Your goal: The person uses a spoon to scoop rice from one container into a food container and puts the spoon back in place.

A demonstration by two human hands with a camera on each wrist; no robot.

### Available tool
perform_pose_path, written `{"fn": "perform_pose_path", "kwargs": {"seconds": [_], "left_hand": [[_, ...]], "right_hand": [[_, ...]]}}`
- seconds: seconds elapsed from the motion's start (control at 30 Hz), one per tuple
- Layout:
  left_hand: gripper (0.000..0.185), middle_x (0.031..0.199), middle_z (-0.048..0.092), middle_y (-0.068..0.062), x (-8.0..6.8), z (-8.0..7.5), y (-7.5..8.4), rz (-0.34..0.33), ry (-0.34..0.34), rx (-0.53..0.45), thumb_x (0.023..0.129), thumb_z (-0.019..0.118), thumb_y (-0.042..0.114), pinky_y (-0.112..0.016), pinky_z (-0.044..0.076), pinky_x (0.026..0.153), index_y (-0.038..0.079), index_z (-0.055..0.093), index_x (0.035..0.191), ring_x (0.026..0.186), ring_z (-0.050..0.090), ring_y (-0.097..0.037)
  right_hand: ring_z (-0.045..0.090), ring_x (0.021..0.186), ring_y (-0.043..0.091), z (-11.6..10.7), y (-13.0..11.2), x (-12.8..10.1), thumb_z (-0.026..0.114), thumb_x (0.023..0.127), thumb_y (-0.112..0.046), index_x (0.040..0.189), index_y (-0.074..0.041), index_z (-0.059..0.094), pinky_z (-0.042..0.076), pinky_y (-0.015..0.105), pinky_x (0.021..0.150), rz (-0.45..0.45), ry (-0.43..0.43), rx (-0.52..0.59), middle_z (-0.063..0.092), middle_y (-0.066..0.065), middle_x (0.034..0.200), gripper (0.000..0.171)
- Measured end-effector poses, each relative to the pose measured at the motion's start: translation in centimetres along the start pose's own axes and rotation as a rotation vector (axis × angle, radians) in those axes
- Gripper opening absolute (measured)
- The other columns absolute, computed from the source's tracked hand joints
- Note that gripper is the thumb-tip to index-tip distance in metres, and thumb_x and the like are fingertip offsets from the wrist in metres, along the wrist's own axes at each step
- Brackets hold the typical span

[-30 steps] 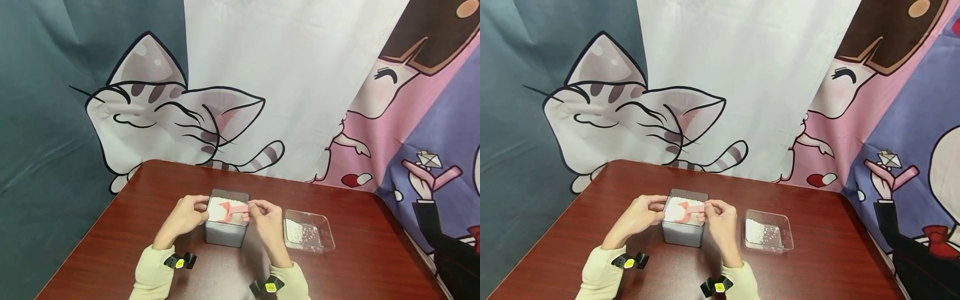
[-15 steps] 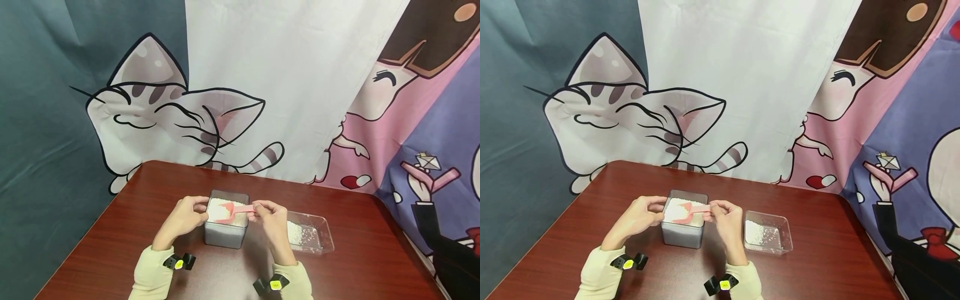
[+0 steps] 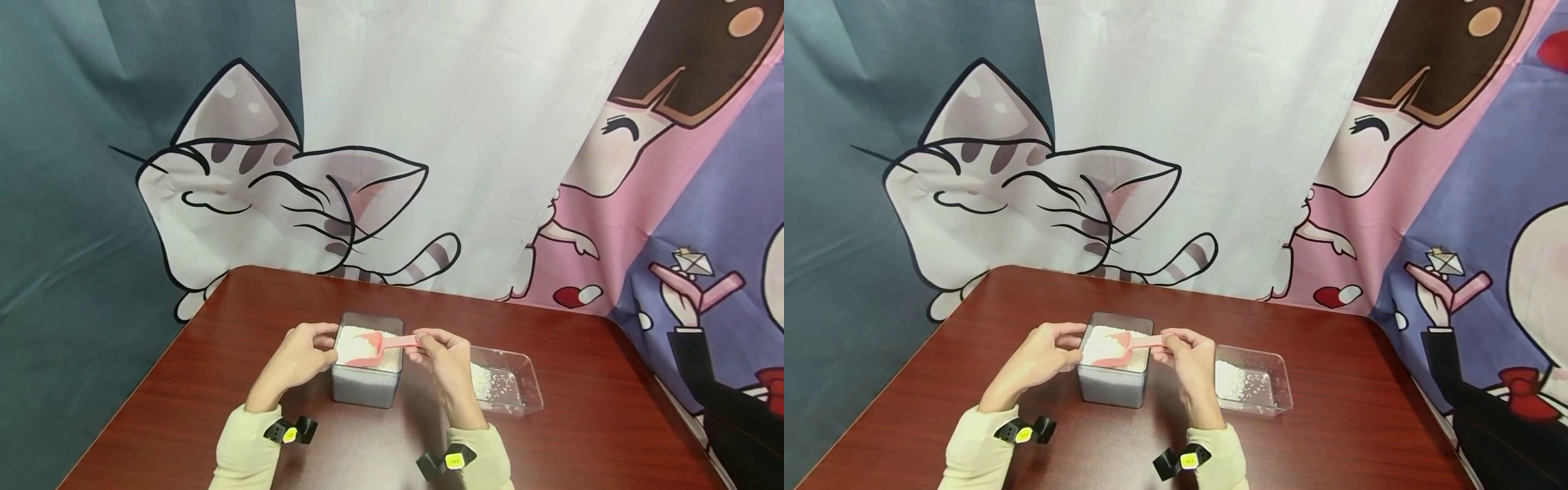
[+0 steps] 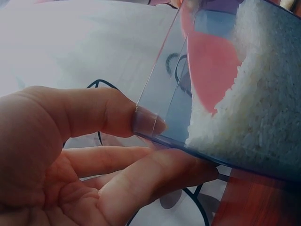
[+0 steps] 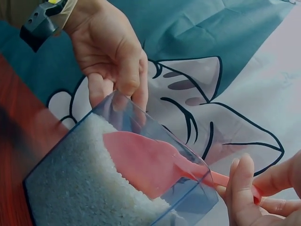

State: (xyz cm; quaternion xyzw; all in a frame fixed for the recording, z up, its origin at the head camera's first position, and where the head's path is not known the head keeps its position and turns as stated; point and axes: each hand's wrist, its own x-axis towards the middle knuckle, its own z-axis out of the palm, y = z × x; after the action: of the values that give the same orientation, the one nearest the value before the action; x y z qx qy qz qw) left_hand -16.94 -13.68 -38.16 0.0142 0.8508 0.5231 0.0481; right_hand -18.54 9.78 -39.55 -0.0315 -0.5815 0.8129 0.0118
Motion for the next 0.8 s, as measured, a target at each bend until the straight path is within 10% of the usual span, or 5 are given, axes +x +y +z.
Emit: {"fn": "perform_pose_path", "kwargs": {"seconds": [0.8], "left_hand": [[0.051, 0.099, 0.066, -0.014, -0.20, -0.07, -0.13, 0.008, -0.004, -0.016, 0.073, 0.060, -0.001, -0.031, 0.053, 0.063, -0.001, 0.055, 0.123, 0.072, 0.063, -0.016]], "right_hand": [[0.063, 0.057, 0.015, -0.53, 0.29, 0.50, 0.054, 0.082, 0.007, 0.101, 0.023, 0.054, 0.053, 0.026, 0.057, 0.056, -0.014, 0.091, 0.064, 0.013, 0.070, 0.025]]}}
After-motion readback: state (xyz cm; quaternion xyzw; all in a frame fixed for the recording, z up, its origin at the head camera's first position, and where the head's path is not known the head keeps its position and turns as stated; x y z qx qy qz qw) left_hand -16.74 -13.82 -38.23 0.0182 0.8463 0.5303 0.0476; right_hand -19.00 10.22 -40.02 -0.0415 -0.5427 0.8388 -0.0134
